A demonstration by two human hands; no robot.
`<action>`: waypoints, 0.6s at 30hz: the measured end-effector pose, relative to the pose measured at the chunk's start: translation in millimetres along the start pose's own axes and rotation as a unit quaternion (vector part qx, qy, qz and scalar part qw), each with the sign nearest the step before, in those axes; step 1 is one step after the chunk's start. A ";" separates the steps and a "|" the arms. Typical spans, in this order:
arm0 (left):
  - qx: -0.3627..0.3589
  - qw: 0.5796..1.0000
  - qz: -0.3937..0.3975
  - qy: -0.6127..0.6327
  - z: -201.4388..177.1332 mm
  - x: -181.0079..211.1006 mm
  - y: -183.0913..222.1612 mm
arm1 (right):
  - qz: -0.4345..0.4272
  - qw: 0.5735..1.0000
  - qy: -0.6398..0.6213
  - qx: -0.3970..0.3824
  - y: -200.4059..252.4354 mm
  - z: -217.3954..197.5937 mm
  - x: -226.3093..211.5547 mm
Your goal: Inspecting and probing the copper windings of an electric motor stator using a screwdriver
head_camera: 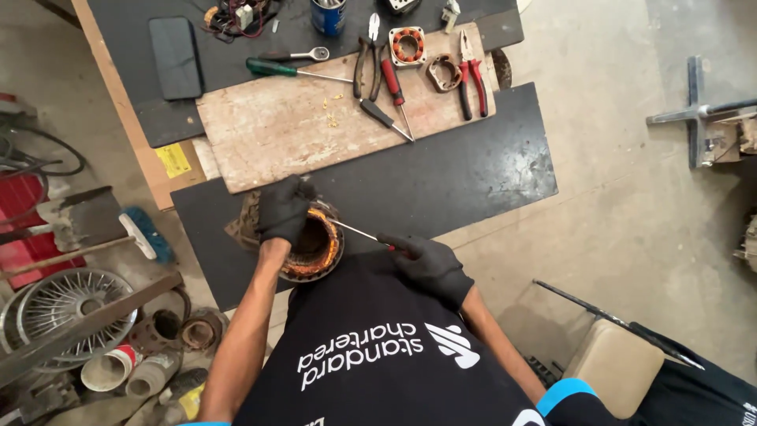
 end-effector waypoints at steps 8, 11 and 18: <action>-0.203 0.958 -0.194 0.054 50.6 -38.9 -22.5 | -0.018 0.999 -0.034 -0.012 -2.2 -5.4 -0.8; -0.204 0.955 -0.202 0.069 59.5 -57.0 -31.1 | -0.016 0.999 -0.034 -0.011 -7.1 -3.8 0.9; -0.155 0.950 -0.197 0.187 70.5 -75.8 -33.5 | -0.002 0.999 -0.033 -0.004 -7.1 -0.8 12.0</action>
Point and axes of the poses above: each hand's wrist, its own y-axis away from the middle knuckle, its own z-axis out of the palm, x = y × z, the point moved 10 cm from there along -y, towards the middle knuckle, and after that the axes turned 13 degrees about -y, right-handed, at the moved point
